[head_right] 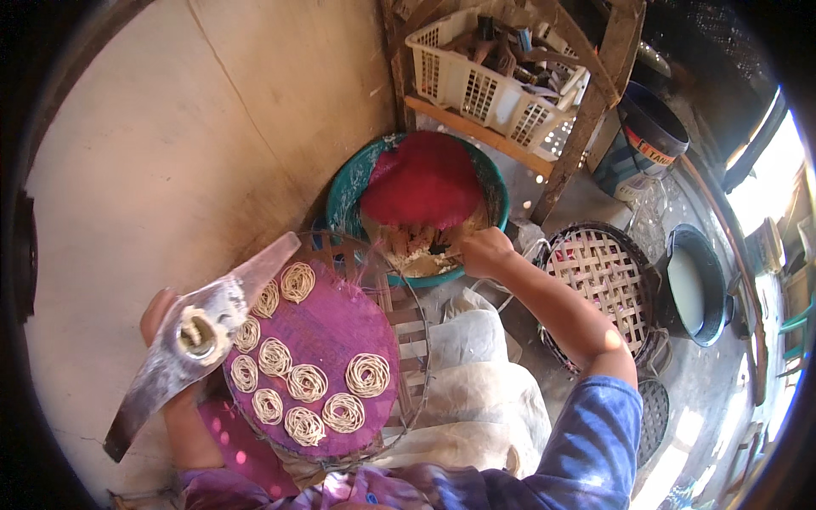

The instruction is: The person uses a handheld extruder to press dough through a nozzle, forming thin noodle strands that are coiled into circular nests on a pink mat inside a round basket. The person repeatedly scoops dough from a green basin, loads it into the extruder, and extrudes noodles onto the mat until the basket is filled with multiple noodle nests.

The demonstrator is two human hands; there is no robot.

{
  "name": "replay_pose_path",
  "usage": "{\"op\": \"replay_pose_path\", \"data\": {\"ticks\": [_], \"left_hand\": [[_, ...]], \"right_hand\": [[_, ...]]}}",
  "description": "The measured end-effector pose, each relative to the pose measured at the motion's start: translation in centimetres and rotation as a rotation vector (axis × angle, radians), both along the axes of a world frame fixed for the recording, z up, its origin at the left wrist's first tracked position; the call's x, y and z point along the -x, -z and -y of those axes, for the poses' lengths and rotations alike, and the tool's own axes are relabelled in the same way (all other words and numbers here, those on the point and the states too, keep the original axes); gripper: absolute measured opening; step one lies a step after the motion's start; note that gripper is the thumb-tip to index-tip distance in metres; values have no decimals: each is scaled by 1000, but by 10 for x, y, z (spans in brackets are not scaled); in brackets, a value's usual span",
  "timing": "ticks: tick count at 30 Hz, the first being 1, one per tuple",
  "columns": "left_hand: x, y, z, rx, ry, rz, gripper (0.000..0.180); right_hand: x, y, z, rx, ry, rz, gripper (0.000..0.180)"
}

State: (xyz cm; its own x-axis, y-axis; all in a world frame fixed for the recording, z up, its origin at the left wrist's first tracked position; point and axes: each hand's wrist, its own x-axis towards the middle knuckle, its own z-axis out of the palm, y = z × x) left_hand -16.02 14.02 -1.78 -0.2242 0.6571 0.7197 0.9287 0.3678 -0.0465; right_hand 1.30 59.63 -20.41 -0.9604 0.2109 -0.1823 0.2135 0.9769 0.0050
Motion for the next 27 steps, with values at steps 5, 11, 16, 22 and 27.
{"op": "replay_pose_path", "data": {"ticks": [5,11,16,22,27], "left_hand": [[-22,-19,-38,162,5,161,17],[-26,-20,-69,58,203,23,19],[-33,-13,-76,60,226,34,18],[-63,-24,-78,77,221,13,17],[-71,-25,-69,61,126,35,20]], "right_hand": [[-36,-58,1,110,238,-1,24],[-99,-189,2,293,155,-231,26],[-114,-267,46,923,91,-22,32],[-101,-293,131,82,-312,-412,25],[-104,-271,214,-606,-531,-785,35]]}}
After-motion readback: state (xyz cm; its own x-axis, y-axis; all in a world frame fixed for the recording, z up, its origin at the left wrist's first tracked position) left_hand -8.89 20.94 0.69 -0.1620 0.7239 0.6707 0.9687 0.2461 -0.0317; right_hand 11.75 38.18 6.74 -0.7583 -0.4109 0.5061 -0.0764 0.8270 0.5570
